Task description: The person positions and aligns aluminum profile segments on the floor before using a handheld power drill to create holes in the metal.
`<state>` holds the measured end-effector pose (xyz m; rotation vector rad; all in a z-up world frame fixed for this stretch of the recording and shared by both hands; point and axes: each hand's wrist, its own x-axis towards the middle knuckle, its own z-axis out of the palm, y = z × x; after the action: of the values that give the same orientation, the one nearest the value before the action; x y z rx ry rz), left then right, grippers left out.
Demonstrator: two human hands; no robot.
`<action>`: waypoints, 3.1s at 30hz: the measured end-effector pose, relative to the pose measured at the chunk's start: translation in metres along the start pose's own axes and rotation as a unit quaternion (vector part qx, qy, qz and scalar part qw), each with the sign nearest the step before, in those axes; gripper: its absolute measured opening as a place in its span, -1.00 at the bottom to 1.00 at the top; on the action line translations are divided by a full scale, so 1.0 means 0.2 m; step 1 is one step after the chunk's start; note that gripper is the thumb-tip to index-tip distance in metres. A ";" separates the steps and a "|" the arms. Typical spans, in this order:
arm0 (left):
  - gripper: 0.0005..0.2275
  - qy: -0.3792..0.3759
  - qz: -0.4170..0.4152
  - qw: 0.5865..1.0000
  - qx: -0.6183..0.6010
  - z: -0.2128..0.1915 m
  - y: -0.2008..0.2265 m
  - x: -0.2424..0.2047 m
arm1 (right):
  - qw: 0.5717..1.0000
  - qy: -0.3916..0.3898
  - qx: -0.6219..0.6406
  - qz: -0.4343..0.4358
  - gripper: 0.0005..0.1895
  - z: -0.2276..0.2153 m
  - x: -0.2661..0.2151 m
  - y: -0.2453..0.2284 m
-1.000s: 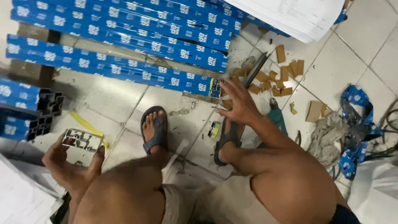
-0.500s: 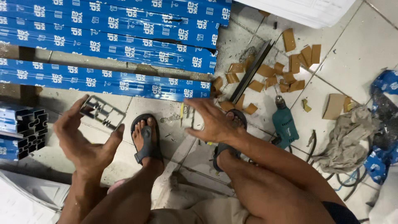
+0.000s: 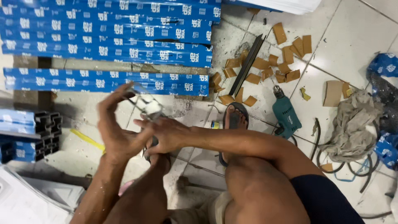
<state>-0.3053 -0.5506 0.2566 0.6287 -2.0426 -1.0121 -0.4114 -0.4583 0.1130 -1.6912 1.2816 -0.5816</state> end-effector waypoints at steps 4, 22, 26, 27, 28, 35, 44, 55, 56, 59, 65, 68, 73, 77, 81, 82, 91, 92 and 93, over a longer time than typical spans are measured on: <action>-0.32 -0.032 -0.065 0.996 -0.061 0.15 -0.15 0.02 | 0.970 0.156 0.180 0.056 -0.11 -0.16 -0.13 0.25; -0.34 -0.190 -0.089 0.972 -0.108 0.64 -0.43 -0.08 | 0.947 0.242 0.201 0.066 -0.05 -0.62 -0.61 0.30; -0.36 -0.205 -0.080 0.971 -0.091 0.64 -0.41 -0.06 | 0.941 0.252 0.207 0.091 -0.09 -0.58 -0.63 0.35; -0.36 -0.207 -0.081 0.971 -0.092 0.64 -0.41 -0.05 | 0.940 0.253 0.208 0.093 -0.09 -0.57 -0.64 0.36; -0.36 -0.212 -0.077 0.971 -0.085 0.64 -0.40 -0.04 | 0.939 0.259 0.205 0.096 -0.09 -0.56 -0.64 0.37; -0.30 -0.224 -0.053 0.973 -0.024 0.70 -0.47 -0.05 | 0.932 0.293 0.183 0.110 -0.11 -0.54 -0.63 0.42; -0.19 -0.234 -0.019 0.972 0.027 0.74 -0.54 0.00 | 0.940 0.299 0.134 0.093 -0.13 -0.54 -0.62 0.46; -0.15 -0.223 0.004 0.973 0.055 0.77 -0.62 -0.01 | 0.943 0.293 0.112 0.110 -0.13 -0.53 -0.62 0.51; -0.15 -0.225 0.005 0.973 0.058 0.77 -0.62 -0.01 | 0.944 0.290 0.110 0.110 -0.13 -0.53 -0.62 0.51; -0.14 -0.223 0.005 0.972 0.069 0.76 -0.64 -0.01 | 0.942 0.300 0.111 0.106 -0.13 -0.54 -0.60 0.51; -0.11 -0.221 0.026 0.971 0.086 0.76 -0.68 -0.01 | 0.941 0.292 0.085 0.151 -0.11 -0.53 -0.58 0.53; -0.11 -0.238 0.014 0.968 0.073 0.77 -0.66 0.03 | 0.945 0.290 0.060 0.138 -0.11 -0.54 -0.53 0.51; -0.10 -0.248 0.024 0.965 0.077 0.80 -0.72 0.04 | 0.944 0.278 0.082 0.156 -0.15 -0.54 -0.50 0.52; -0.11 -0.246 0.030 0.966 0.070 0.82 -0.75 0.03 | 0.944 0.281 0.088 0.149 -0.13 -0.52 -0.50 0.58; -0.12 -0.249 0.039 0.966 0.060 0.82 -0.75 0.05 | 0.943 0.291 0.084 0.139 -0.14 -0.52 -0.51 0.59; -0.12 -0.249 0.033 0.967 0.052 0.81 -0.74 0.06 | 0.943 0.290 0.083 0.139 -0.13 -0.52 -0.51 0.59; -0.13 -0.236 0.049 0.969 0.052 0.82 -0.71 0.09 | 0.945 0.305 0.035 0.116 -0.09 -0.50 -0.52 0.63; -0.14 -0.227 0.057 0.971 0.049 0.82 -0.72 0.09 | 0.946 0.301 0.035 0.110 -0.09 -0.50 -0.52 0.64; -0.14 -0.229 0.057 0.971 0.049 0.82 -0.73 0.08 | 0.946 0.303 0.036 0.111 -0.09 -0.53 -0.52 0.59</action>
<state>-0.4329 -0.5697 0.0781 0.3389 -2.5100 -1.0654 -0.5903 -0.4083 0.0765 -1.3202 1.8274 -1.0467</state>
